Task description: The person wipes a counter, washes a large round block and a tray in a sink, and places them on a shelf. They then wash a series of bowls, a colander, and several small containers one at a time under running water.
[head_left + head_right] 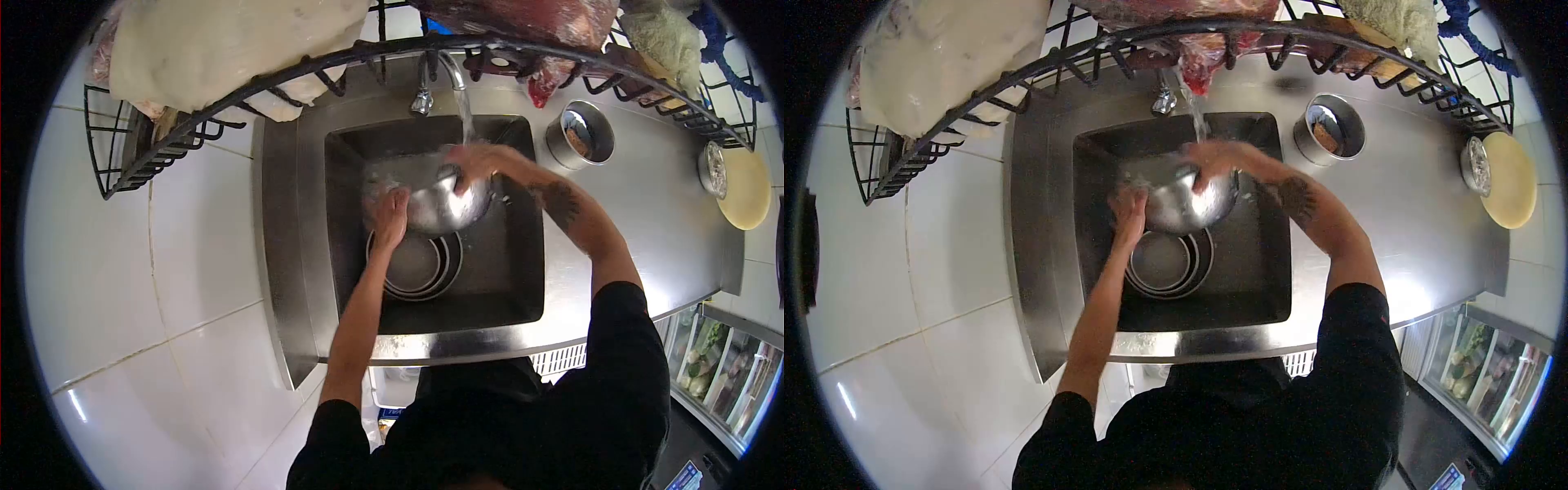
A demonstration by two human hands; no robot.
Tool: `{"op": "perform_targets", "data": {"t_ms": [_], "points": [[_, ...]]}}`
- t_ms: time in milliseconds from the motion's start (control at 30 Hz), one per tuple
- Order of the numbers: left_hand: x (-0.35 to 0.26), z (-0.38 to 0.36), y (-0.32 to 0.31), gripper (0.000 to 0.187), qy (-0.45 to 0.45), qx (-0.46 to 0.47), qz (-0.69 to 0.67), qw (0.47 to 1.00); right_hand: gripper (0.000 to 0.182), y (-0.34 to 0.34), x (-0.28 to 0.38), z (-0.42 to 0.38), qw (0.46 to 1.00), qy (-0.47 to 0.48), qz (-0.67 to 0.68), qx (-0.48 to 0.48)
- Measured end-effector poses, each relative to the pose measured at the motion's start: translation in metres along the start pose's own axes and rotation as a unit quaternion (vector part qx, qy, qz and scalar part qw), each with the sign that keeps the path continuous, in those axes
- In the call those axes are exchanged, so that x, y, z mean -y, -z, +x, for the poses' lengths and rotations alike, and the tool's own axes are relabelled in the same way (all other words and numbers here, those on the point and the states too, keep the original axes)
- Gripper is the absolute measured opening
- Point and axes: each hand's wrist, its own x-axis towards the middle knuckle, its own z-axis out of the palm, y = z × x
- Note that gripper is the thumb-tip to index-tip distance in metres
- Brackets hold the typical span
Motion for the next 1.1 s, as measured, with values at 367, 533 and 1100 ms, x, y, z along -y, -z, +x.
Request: {"op": "perform_targets", "data": {"t_ms": [367,533,1100], "points": [[-0.007,0.005,-0.032,0.040,0.093,0.141,-0.371,0.913,0.040,-0.080,0.075,-0.003,0.778,-0.040,-0.214,-0.589],[-0.045,-0.030,0.015,0.036,-0.063,0.164,-0.025,0.984,0.031,-0.051,0.029,0.007,0.794,-0.284,0.405,-0.353],[-0.031,-0.045,0.058,0.041,0.092,0.128,-0.179,0.971,0.039,-0.156,-0.002,0.024,0.781,-0.215,0.384,-0.444]]}}
